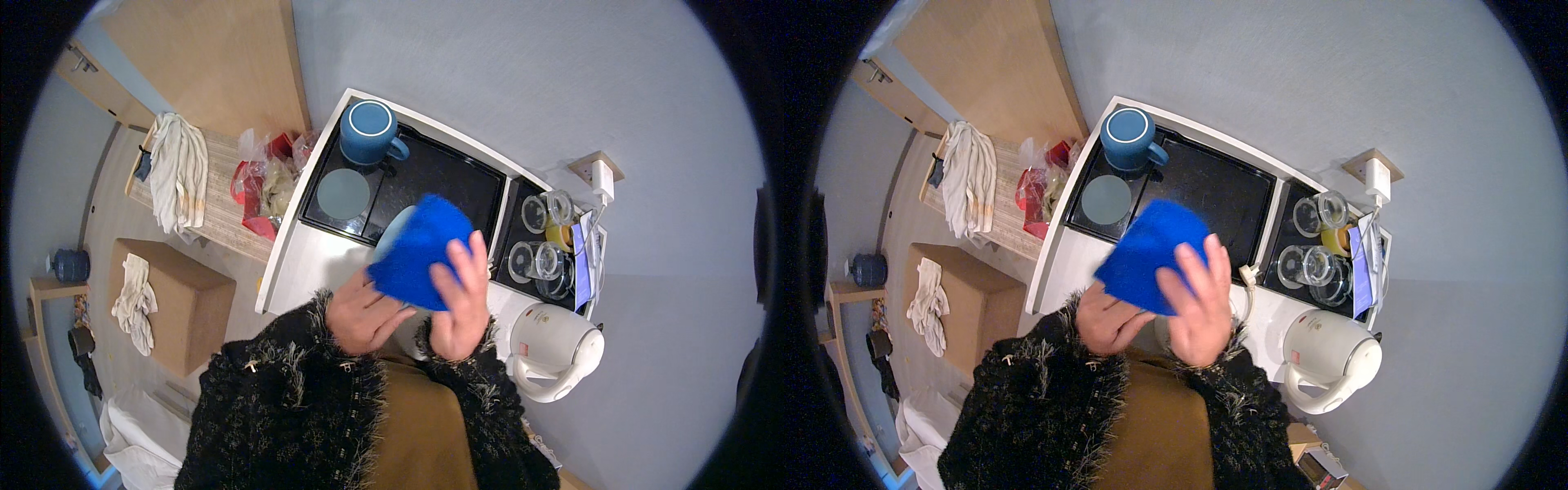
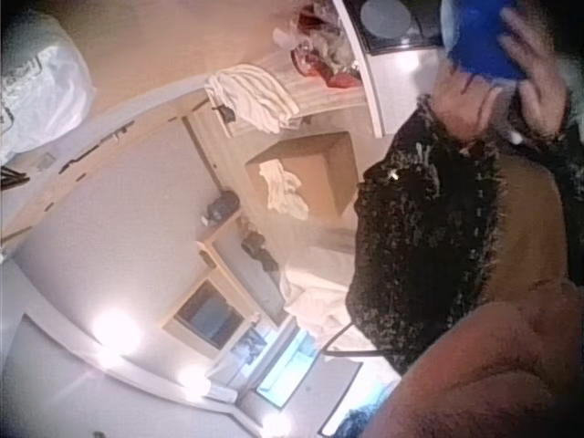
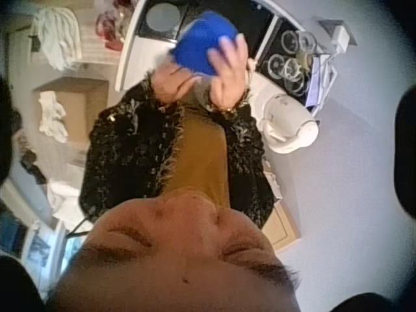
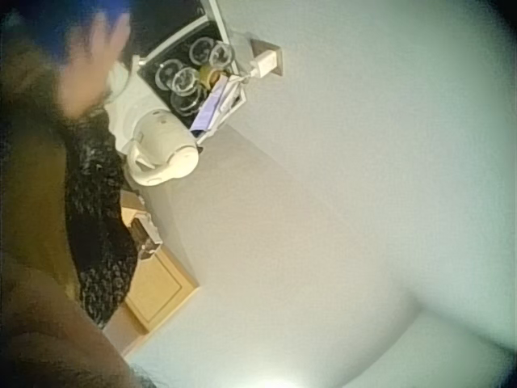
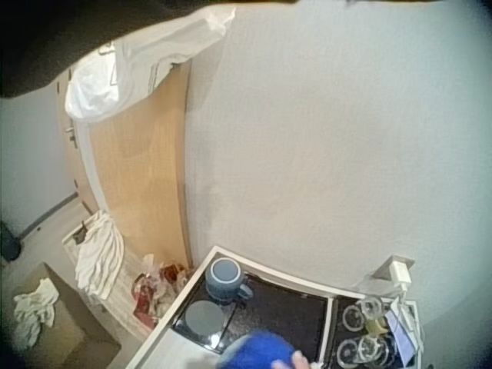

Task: The person wipes a white countertop and a wooden cabinet door with a blue cloth. They move a kettle and two mugs aside, wipe the stovetop, then wipe the kettle, mugs, and glass lids before returning them. The person finishes by wiping the countertop and the cabinet door.

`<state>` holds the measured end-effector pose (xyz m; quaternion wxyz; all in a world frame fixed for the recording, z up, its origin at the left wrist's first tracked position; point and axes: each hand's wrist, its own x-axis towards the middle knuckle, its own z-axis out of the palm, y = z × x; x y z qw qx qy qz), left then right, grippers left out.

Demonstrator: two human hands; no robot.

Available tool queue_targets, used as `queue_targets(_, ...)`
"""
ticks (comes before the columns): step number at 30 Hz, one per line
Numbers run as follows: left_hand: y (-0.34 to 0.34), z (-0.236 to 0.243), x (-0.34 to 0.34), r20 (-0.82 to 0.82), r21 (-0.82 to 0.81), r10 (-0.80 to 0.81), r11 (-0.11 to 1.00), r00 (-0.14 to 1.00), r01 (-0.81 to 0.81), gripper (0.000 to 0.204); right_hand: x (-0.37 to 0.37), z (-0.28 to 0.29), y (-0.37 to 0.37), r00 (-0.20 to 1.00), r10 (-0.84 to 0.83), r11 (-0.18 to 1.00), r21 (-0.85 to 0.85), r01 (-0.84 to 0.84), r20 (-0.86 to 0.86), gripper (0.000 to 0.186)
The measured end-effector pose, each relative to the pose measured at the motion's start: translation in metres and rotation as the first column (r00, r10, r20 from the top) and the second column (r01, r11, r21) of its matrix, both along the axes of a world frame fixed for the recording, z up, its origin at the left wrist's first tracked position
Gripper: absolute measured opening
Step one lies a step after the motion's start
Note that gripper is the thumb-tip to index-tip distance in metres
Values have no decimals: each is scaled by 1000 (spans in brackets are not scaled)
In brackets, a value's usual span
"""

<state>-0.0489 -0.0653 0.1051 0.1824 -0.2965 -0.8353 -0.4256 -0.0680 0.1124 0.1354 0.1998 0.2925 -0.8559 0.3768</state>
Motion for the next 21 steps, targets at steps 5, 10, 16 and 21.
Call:
queue_targets(5,21,-10,-1,344,488,5,853,939,-184,38,4,14,-14,994,105,975,195,-111,39,46)
queue_targets(10,6,-16,-2,-304,-52,97,992,948,-118,24,-9,26,-5,984,71,982,161,-97,160,46)
queue_targets(16,-4,-13,-3,-173,166,-182,963,968,210,17,-37,18,24,692,466,825,-554,-115,551,46)
queue_targets(21,-2,-6,4,262,690,-385,715,885,107,15,-11,-8,20,659,416,595,-736,323,626,58)
